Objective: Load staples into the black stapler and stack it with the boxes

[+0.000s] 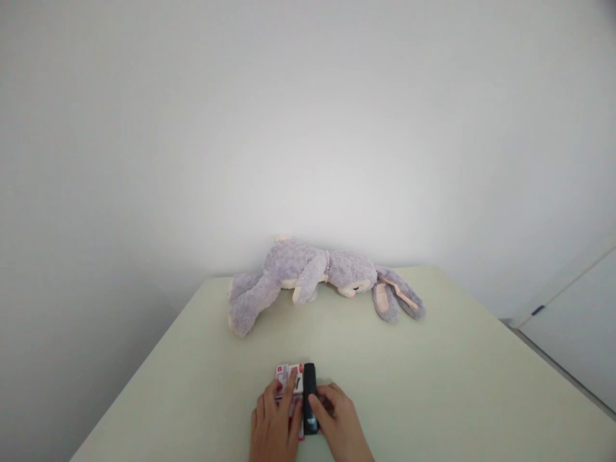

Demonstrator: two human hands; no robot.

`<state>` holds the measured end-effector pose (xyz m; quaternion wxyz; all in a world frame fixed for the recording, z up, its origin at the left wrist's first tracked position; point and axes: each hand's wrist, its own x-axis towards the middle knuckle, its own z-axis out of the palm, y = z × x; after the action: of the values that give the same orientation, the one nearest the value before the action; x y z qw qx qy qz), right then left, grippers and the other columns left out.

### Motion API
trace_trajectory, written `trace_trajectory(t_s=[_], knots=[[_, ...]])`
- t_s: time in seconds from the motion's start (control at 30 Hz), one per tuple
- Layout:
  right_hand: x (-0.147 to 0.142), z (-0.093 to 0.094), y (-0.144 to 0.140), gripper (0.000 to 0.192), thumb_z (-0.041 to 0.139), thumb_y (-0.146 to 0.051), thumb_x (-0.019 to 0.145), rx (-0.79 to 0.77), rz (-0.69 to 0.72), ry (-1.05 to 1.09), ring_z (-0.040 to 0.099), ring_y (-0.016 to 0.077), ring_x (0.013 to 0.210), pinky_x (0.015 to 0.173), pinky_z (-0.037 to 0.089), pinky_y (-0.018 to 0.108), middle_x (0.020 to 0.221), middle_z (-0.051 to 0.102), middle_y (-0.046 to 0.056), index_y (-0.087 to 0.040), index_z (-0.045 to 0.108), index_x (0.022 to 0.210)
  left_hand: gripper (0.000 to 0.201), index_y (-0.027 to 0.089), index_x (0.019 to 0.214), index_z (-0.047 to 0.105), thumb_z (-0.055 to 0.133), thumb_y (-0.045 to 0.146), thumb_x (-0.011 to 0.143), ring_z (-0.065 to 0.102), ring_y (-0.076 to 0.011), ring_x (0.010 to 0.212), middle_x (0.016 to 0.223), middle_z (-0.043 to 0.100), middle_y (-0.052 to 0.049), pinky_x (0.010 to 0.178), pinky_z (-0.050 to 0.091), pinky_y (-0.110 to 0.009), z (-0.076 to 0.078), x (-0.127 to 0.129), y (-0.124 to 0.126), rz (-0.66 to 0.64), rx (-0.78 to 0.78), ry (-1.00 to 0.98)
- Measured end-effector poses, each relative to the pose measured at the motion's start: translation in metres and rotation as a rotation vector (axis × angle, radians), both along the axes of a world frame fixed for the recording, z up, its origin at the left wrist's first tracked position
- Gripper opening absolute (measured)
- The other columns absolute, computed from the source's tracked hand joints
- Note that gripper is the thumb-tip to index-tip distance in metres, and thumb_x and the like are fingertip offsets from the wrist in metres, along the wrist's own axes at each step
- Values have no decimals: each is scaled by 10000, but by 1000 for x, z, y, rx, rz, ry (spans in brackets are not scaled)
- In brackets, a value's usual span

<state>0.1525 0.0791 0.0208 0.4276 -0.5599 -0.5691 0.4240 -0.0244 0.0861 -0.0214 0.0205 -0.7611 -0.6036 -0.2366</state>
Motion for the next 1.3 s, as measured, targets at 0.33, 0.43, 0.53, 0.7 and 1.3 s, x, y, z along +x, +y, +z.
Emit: trace_trajectory(t_s=[0.33,0.43,0.53,0.7,1.3], knots=[[-131,-12,26,245,599,-234,878,26,207,50,642,197,898,823,507,292,962,675,38,-212,763,1059,512,412,1540,371,404,399,1029,551,-271,1221,1350,553,-89,1005,489,-473,-8,-163,19,49,-60,-23],[-150,-7,33,198,618,-255,878,29,212,40,634,185,835,774,501,282,920,663,33,-199,769,994,499,408,1526,403,412,404,1027,547,-271,1235,1331,566,-83,1023,482,-470,-6,-182,27,49,-51,-21],[-156,-5,36,193,643,-313,881,29,194,32,630,183,804,743,501,282,896,661,30,-197,771,968,496,394,1523,415,406,410,1028,557,-267,1219,1312,579,-82,1024,484,-462,-5,-187,32,41,-45,-19],[-147,-7,28,301,645,-397,890,35,127,37,648,191,774,712,531,301,921,690,34,-218,741,1112,510,374,1522,424,439,439,1016,532,-268,1256,1331,582,-74,1065,455,-475,0,-189,30,31,-36,-17],[82,-52,-49,388,541,-347,955,366,-198,-923,604,334,1269,986,517,510,1382,652,82,-337,640,1330,712,274,1622,175,482,335,982,372,-261,1498,1639,369,-37,1136,450,-468,-10,21,-10,-177,81,130]])
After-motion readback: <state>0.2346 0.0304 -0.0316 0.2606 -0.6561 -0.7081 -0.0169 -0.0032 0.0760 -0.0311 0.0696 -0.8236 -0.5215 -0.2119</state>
